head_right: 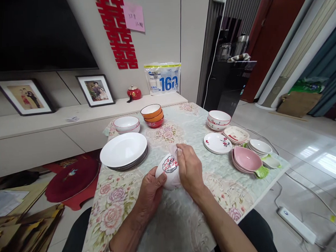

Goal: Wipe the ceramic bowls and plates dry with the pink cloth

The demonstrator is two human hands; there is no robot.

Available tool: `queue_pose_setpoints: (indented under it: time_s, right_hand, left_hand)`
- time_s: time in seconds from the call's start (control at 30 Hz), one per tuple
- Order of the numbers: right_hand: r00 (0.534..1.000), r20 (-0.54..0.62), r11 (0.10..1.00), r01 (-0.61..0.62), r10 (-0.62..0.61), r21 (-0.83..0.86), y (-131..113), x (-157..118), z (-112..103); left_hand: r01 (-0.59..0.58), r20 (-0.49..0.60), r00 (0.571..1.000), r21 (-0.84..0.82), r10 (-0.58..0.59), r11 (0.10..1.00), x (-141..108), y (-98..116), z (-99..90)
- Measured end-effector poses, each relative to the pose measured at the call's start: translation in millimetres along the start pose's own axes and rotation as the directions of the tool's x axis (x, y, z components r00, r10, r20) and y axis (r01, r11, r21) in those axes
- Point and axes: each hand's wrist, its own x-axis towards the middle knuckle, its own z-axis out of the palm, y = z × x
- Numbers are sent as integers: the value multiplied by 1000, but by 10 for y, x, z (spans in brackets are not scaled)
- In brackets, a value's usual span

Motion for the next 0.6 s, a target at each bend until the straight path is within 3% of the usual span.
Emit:
queue_pose_setpoints:
  time_s: [0.07,0.13,0.23,0.3,0.37,0.4,0.5,0.6]
  right_hand:
    - [979,57,973,200,-195,-112,-143,-42,5]
    - [939,153,929,331,-308,-163,-216,-58,0]
    - [918,240,935,344,-316,-83,-163,-7,-48]
    - [950,225,977,210,-215,47,-46,58,-88]
    - [978,208,981,-29,-11,191,98,116,-106]
    - [970,213,950,-170,115,263,169,136,-101]
    - [871,251,728,-492,423,478,345,147,-51]
    - [776,284,530,-603,563,596,449,135,-21]
  left_hand:
    - [-3,21,1000,-3,3,1000,-6,2,12]
    - [-6,12,1000,-8,6,1000,-14,4,23]
    - [2,17,1000,-25,-2,1000,-18,-2,15]
    - [12,36,999,-29,-11,1000,-15,-11,-5]
    - [12,27,1000,-23,-11,1000,-10,-18,-22]
    - [12,16,1000,-20,-12,1000,-9,-18,-26]
    - [12,13,1000,-33,-11,999,-10,-5,-17]
    - [18,61,998,-63,-14,998,-16,17,-6]
